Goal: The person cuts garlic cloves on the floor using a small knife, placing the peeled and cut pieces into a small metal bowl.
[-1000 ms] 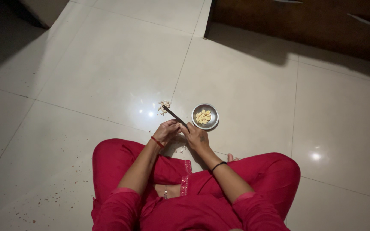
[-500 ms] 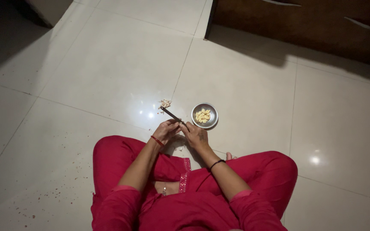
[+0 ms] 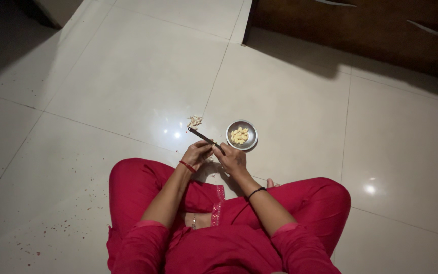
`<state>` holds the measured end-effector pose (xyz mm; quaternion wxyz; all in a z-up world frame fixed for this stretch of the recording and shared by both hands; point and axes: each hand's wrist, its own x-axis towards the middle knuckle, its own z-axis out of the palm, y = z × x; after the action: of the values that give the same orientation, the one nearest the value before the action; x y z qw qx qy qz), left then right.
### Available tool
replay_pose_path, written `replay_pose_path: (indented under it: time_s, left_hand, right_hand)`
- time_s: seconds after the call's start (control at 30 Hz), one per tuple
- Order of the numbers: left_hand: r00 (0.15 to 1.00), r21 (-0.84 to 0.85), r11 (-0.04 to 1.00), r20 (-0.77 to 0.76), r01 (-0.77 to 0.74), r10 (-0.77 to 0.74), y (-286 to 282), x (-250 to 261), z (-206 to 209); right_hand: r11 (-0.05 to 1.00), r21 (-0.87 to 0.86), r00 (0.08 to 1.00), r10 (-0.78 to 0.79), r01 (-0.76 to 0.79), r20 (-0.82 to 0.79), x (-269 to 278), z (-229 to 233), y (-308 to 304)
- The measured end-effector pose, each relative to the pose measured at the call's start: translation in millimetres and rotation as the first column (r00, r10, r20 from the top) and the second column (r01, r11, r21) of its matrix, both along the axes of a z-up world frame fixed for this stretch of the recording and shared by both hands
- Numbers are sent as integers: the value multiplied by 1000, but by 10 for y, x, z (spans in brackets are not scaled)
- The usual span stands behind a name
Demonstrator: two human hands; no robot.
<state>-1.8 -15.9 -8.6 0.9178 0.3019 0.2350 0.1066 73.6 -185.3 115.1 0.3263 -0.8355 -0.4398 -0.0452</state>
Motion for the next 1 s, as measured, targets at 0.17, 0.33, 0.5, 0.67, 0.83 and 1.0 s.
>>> replay_pose_path:
  time_s: [0.17, 0.33, 0.5, 0.67, 0.83, 1.0]
  left_hand:
    - [999, 325, 945, 2, -39, 41, 24, 62, -36]
    - [1000, 732, 681, -23, 14, 4, 78, 9, 115]
    - [987, 639, 769, 142, -32, -77, 8, -9, 560]
    - [977, 654, 749, 78, 102, -200, 35, 6, 297]
    - [981, 638, 761, 42, 118, -187, 103, 44, -50]
    - [995, 608, 788, -29, 92, -94, 79, 62, 37]
  right_hand:
    - [995, 83, 982, -30, 46, -184, -47, 57, 21]
    - [976, 172, 874, -32, 131, -485, -55, 169, 13]
    - [992, 128, 855, 48, 22, -517, 73, 12, 12]
    - [991, 132, 737, 76, 18, -671, 80, -164, 50]
    - [989, 139, 703, 59, 57, -709, 80, -133, 62]
    - [996, 16, 829, -65, 89, -555, 42, 129, 23]
